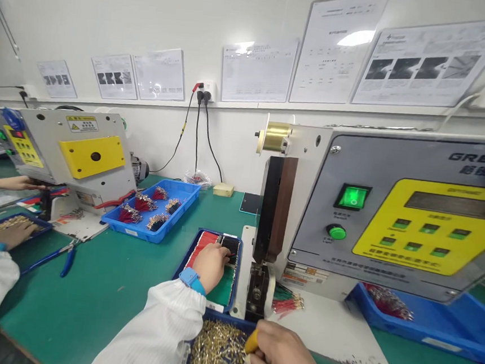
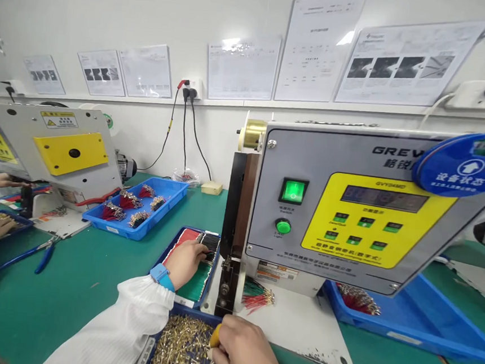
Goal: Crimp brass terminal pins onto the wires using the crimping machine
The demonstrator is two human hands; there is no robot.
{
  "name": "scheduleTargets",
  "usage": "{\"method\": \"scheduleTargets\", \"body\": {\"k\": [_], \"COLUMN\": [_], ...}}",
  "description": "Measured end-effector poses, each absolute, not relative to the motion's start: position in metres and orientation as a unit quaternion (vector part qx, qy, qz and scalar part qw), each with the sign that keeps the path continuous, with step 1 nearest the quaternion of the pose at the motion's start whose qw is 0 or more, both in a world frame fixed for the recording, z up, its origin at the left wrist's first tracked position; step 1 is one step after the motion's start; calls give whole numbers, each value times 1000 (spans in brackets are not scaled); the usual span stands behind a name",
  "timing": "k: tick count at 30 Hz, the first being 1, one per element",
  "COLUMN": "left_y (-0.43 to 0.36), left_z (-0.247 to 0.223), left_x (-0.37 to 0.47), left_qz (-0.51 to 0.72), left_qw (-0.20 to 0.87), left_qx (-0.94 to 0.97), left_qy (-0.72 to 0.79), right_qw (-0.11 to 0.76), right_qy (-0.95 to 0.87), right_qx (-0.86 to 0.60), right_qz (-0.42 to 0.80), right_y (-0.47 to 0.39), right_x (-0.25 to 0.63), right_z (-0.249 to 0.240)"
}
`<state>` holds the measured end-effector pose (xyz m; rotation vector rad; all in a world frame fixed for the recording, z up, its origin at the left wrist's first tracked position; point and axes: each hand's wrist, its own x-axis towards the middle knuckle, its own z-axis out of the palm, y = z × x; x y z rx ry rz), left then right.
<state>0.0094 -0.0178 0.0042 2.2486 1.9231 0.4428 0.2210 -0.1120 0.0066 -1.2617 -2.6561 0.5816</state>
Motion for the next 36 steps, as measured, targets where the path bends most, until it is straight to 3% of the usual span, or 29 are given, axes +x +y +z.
{"method": "scheduleTargets", "body": {"k": [17, 36], "left_y": [-6, -2], "left_z": [-3, -7], "left_x": [9, 5], "left_qz": [172, 210], "left_qw": [56, 72], "left_qx": [739, 725], "left_qy": [649, 652], "right_qw": [175, 152], "right_qy": [-836, -820], "right_qx": [-437, -447], "right_qz": [283, 323], "right_y": [-111, -111], "right_x": [224, 224], "right_z": [11, 12]}}
